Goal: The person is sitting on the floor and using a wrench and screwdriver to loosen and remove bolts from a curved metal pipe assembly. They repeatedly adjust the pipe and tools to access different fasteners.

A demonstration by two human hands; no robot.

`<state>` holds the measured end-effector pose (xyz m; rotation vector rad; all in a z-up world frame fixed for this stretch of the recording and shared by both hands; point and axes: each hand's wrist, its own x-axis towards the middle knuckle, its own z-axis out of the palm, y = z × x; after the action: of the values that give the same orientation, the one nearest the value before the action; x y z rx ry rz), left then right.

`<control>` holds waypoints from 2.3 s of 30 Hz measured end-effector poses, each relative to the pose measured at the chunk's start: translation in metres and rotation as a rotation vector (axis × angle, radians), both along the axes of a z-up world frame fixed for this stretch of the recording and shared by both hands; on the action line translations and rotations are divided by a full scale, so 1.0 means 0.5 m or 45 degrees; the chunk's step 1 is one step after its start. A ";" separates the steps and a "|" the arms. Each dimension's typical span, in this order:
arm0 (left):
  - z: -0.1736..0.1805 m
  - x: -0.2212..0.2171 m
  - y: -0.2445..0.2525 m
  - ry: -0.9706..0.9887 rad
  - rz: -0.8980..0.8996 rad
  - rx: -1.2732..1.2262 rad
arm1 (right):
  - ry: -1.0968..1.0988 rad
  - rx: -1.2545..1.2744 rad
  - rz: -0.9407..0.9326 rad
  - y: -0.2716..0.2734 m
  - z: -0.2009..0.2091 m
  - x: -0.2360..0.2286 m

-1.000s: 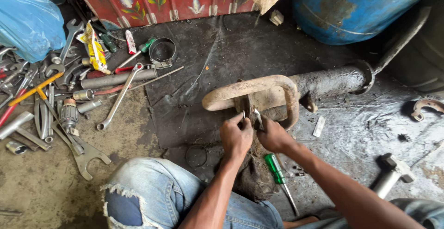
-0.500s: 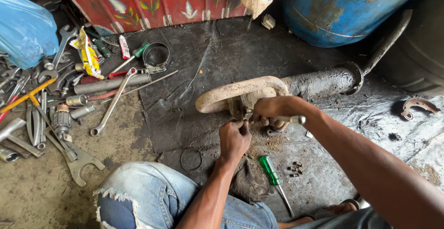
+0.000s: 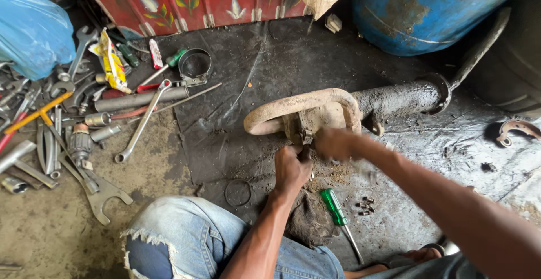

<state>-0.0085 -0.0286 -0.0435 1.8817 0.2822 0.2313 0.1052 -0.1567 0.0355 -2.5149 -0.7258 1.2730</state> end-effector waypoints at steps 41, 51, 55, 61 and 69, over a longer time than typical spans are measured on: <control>0.024 -0.014 -0.018 0.006 0.159 -0.263 | 0.000 -0.059 -0.229 0.023 0.051 -0.057; 0.078 -0.016 -0.012 0.016 0.174 -0.255 | -0.028 0.008 -0.153 0.006 0.008 -0.060; 0.086 0.003 -0.012 0.044 0.295 -0.245 | -0.163 -0.096 -0.196 0.008 -0.018 -0.064; 0.101 0.010 -0.016 0.270 0.338 -0.507 | -0.378 -0.001 -0.364 0.010 -0.081 -0.140; 0.102 0.001 -0.022 0.270 0.250 -0.075 | -0.621 0.231 -0.488 0.031 -0.113 -0.174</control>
<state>-0.0081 -0.0394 0.0073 1.8222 0.6131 0.1539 0.0182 -0.1412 -0.0210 -2.6558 -0.3883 0.4525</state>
